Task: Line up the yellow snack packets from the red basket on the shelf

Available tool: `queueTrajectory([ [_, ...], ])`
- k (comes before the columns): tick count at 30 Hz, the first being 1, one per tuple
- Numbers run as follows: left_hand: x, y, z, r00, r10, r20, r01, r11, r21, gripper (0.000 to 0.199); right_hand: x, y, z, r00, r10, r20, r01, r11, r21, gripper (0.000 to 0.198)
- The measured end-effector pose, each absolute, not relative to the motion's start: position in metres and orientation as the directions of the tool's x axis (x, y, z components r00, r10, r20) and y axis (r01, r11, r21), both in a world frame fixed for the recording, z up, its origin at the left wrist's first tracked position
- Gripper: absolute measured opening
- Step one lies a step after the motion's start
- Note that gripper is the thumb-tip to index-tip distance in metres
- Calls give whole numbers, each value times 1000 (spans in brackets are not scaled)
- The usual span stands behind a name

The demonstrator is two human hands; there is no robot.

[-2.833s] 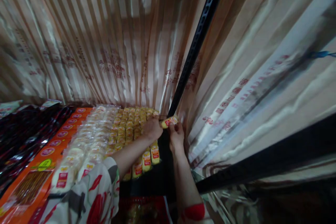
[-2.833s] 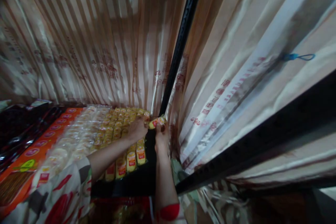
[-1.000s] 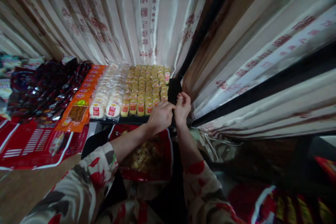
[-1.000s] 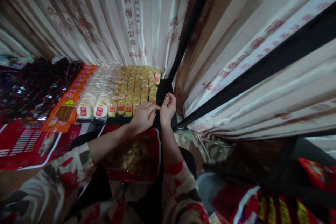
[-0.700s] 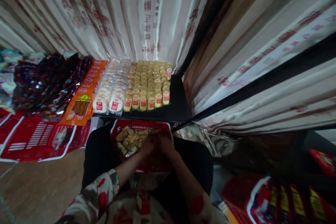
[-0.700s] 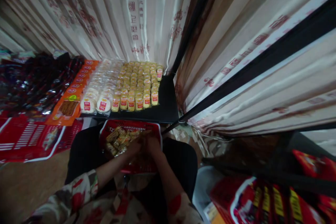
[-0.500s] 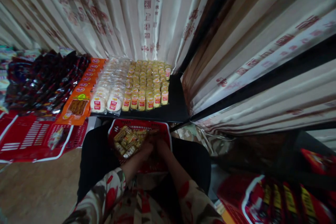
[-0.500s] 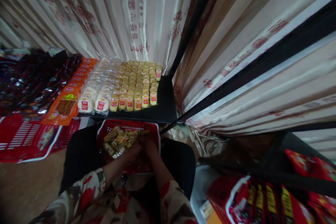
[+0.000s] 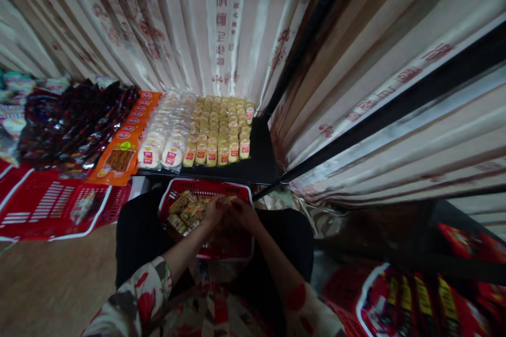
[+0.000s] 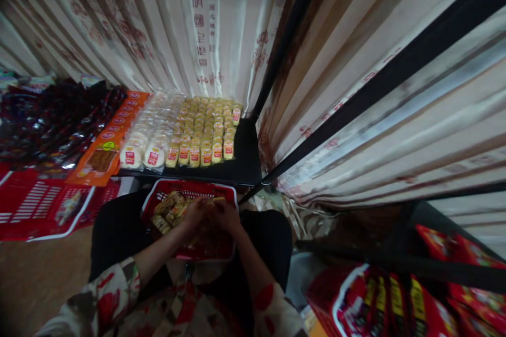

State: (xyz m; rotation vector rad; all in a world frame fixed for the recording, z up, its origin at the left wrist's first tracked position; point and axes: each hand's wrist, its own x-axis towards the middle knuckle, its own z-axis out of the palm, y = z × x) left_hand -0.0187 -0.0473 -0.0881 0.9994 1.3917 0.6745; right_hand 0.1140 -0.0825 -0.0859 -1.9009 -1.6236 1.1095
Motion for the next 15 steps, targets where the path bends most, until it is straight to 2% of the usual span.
queueTrajectory([
  [2, -19, -43, -75, 110, 887, -449, 105, 439, 892, 33, 118, -82, -75, -5, 968, -250, 491, -216, -844, 27],
  [4, -18, -39, -60, 150, 907, -393, 80, 385, 919, 34, 121, -80, -64, 23, 978, -206, 406, -197, -892, 26],
  [10, 1, -29, -8, 124, 992, -39, 93, 28, 995, 37, 134, -63, -25, 241, 970, -36, 148, -73, -986, 33],
  [12, 13, -22, 12, 157, 986, 48, 132, -69, 989, 35, 141, -51, -11, 364, 931, 24, 138, -28, -990, 39],
  [15, 38, -5, 40, 244, 965, 98, 222, -154, 963, 32, 154, -27, 7, 521, 843, 134, 222, 18, -975, 44],
])
